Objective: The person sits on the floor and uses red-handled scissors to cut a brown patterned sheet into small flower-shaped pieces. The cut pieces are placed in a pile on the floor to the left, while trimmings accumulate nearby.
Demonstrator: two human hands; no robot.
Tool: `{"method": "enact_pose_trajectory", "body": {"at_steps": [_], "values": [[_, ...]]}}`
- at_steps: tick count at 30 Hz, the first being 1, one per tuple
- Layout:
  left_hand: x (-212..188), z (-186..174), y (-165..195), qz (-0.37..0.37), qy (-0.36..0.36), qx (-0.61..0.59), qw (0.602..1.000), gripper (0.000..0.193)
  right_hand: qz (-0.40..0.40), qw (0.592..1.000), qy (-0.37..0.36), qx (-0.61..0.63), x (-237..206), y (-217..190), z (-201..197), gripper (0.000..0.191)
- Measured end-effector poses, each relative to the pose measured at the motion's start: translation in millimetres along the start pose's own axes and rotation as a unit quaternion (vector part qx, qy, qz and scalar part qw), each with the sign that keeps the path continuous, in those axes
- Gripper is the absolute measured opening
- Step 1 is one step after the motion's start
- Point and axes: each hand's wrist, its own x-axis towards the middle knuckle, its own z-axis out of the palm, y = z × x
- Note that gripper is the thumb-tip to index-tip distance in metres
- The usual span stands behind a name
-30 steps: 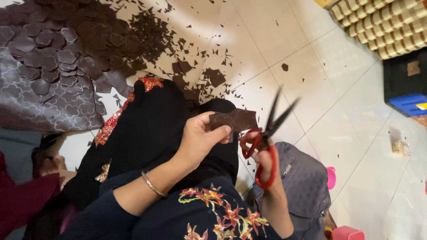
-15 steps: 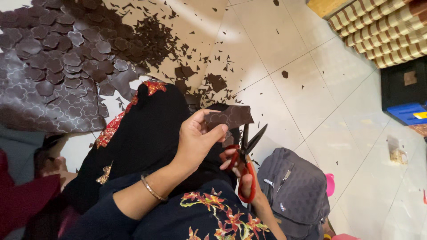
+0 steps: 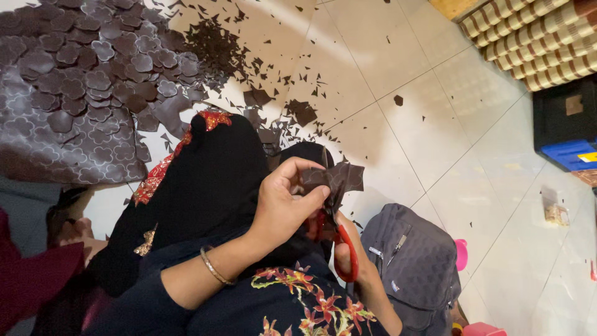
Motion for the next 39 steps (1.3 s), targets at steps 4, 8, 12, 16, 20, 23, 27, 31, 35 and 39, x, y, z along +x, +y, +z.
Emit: {"method": "enact_pose_trajectory", "body": {"at_steps": [4, 8, 12, 16, 20, 23, 27, 31, 35, 39], "values": [[0, 0, -1, 0.014, -0.006, -0.011, 1.000, 0.025, 0.001, 1.000, 0.002, 0.001, -1, -7, 0, 0.119], [-2, 1, -2, 0.006, -0.008, -0.023, 1.000, 0.026, 0.022, 1.000, 0.008, 0.018, -1, -13, 4, 0.122], [-2, 2, 0, -0.013, 0.004, -0.012, 1.000, 0.026, 0.029, 0.999, 0.013, 0.040, -2, -18, 6, 0.123], [-3, 2, 2, 0.015, 0.002, 0.003, 1.000, 0.026, 0.046, 0.997, 0.016, 0.052, -4, -20, 6, 0.123], [-4, 2, 2, 0.008, 0.005, 0.011, 1.000, 0.026, 0.052, 0.997, 0.010, 0.060, -4, -20, 5, 0.124], [-3, 2, 2, 0.011, 0.004, 0.009, 1.000, 0.026, 0.061, 0.996, 0.014, 0.062, -3, -19, 5, 0.126], [-4, 2, 0, 0.013, 0.006, 0.012, 1.000, 0.026, 0.070, 0.996, 0.026, 0.056, -4, -17, 6, 0.128], [-3, 3, -2, 0.003, 0.011, 0.003, 1.000, 0.027, 0.082, 0.994, 0.034, 0.065, -5, -12, 7, 0.124], [-2, 3, -3, 0.007, 0.012, -0.004, 1.000, 0.027, 0.094, 0.991, 0.047, 0.079, -6, -8, 7, 0.122], [-3, 3, -4, 0.010, 0.011, -0.001, 1.000, 0.026, 0.084, 0.992, 0.048, 0.078, -7, -6, 7, 0.116]]}}
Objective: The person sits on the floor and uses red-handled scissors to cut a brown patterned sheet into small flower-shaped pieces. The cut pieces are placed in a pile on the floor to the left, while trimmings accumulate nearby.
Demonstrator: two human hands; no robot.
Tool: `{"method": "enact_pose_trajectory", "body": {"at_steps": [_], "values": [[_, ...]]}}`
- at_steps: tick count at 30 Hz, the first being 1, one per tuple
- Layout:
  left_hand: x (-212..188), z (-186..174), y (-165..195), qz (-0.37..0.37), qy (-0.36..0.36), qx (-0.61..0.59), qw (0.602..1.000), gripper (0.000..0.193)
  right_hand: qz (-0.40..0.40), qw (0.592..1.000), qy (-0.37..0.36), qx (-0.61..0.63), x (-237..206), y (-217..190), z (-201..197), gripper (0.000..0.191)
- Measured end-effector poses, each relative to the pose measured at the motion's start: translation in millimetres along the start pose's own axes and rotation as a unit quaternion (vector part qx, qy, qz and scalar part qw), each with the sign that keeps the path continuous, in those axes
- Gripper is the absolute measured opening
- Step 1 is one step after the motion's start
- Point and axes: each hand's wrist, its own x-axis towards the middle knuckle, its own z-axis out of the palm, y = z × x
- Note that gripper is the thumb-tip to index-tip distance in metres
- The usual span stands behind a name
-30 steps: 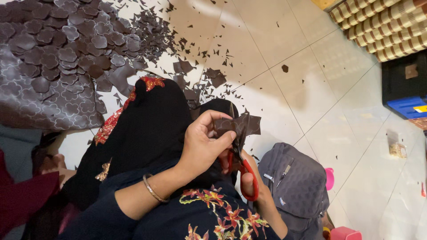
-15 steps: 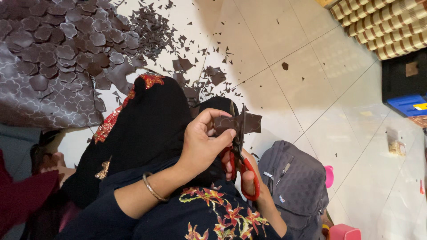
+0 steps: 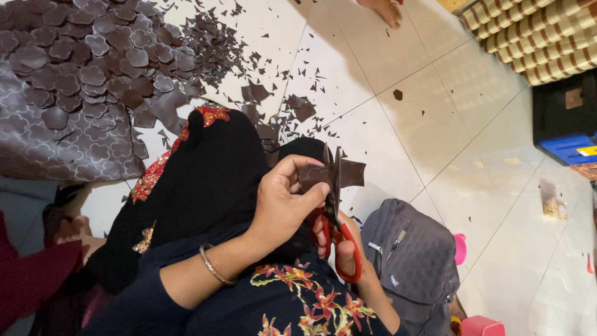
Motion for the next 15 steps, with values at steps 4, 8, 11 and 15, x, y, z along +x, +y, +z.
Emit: {"method": "enact_pose_trajectory", "body": {"at_steps": [4, 8, 11, 15], "values": [[1, -2, -1, 0.007, -0.012, 0.004, 1.000, 0.025, 0.012, 1.000, 0.016, -0.005, -1, -1, -2, 0.118], [3, -3, -2, 0.007, -0.023, -0.009, 1.000, 0.025, 0.006, 1.000, 0.011, -0.004, -1, -2, -6, 0.110], [4, -5, -3, 0.005, -0.026, -0.012, 1.000, 0.025, 0.018, 1.000, 0.014, -0.020, -1, -3, -10, 0.109], [7, -8, -4, -0.003, -0.028, 0.017, 0.999, 0.025, 0.024, 1.000, 0.000, -0.007, -3, -5, -16, 0.107]]}}
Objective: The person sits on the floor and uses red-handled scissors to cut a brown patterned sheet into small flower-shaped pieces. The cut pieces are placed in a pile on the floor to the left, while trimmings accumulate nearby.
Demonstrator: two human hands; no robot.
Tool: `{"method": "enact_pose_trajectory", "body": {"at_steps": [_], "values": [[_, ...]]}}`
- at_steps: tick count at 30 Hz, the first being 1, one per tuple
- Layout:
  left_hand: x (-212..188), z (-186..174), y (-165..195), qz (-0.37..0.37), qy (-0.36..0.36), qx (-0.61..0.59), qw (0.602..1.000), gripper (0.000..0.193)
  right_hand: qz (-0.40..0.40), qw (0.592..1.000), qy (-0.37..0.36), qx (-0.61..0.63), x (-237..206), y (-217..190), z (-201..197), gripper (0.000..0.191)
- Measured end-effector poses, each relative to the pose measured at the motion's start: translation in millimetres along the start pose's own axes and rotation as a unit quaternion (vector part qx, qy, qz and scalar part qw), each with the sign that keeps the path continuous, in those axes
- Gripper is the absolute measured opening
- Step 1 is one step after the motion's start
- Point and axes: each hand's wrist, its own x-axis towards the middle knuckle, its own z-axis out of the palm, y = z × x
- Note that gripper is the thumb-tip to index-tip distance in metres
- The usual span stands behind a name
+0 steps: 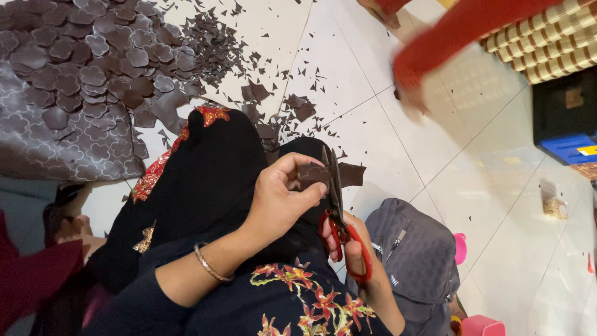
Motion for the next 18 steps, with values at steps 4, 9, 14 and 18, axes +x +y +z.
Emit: {"method": "enact_pose_trajectory", "body": {"at_steps": [4, 9, 14, 18], "values": [[2, -3, -1, 0.038, -0.017, 0.007, 0.999, 0.026, 0.014, 1.000, 0.000, -0.018, -3, -4, -6, 0.105], [5, -6, -2, 0.010, -0.023, -0.029, 0.999, 0.029, 0.025, 0.999, 0.008, -0.033, -5, -7, -9, 0.104], [8, -9, -5, -0.009, -0.024, -0.046, 0.999, 0.022, 0.024, 0.999, 0.002, -0.039, -5, -5, -12, 0.102], [12, -10, -9, -0.026, -0.015, -0.041, 0.999, 0.017, 0.004, 1.000, -0.014, -0.028, -5, -1, -13, 0.097]]}}
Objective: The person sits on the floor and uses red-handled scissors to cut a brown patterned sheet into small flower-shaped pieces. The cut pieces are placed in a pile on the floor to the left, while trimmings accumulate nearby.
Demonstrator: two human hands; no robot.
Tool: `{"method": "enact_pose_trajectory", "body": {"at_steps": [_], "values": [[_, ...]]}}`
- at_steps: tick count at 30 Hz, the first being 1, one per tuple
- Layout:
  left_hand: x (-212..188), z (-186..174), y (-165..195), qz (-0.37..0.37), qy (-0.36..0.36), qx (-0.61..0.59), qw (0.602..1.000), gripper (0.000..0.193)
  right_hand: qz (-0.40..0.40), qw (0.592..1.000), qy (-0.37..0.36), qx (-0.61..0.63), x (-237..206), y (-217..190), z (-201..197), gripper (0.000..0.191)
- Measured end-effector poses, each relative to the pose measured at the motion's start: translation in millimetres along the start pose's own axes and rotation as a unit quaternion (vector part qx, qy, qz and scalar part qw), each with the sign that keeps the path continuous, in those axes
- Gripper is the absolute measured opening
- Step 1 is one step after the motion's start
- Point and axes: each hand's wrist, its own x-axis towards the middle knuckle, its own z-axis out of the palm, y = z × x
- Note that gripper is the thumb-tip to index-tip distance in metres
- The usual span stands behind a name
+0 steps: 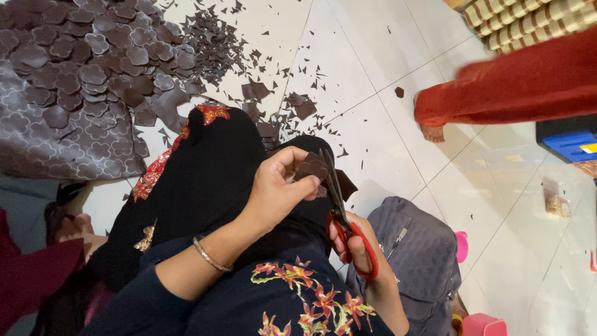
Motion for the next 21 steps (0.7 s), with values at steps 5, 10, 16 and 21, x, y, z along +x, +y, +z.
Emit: {"method": "enact_pose_trajectory", "body": {"at_steps": [5, 10, 16, 21], "values": [[2, -1, -2, -0.015, 0.003, 0.001, 1.000, 0.017, -0.001, 1.000, -0.003, 0.002, -1, 5, -1, 0.095], [6, -2, -3, -0.032, 0.028, 0.057, 0.997, 0.021, -0.014, 1.000, -0.010, 0.000, 0, 11, -2, 0.090], [9, -5, -11, -0.027, 0.031, 0.061, 0.997, 0.023, -0.011, 1.000, -0.010, 0.014, -2, 25, -4, 0.089], [11, -8, -18, -0.023, 0.030, 0.069, 0.997, 0.024, 0.008, 1.000, 0.001, 0.030, -4, 44, -9, 0.088]]}}
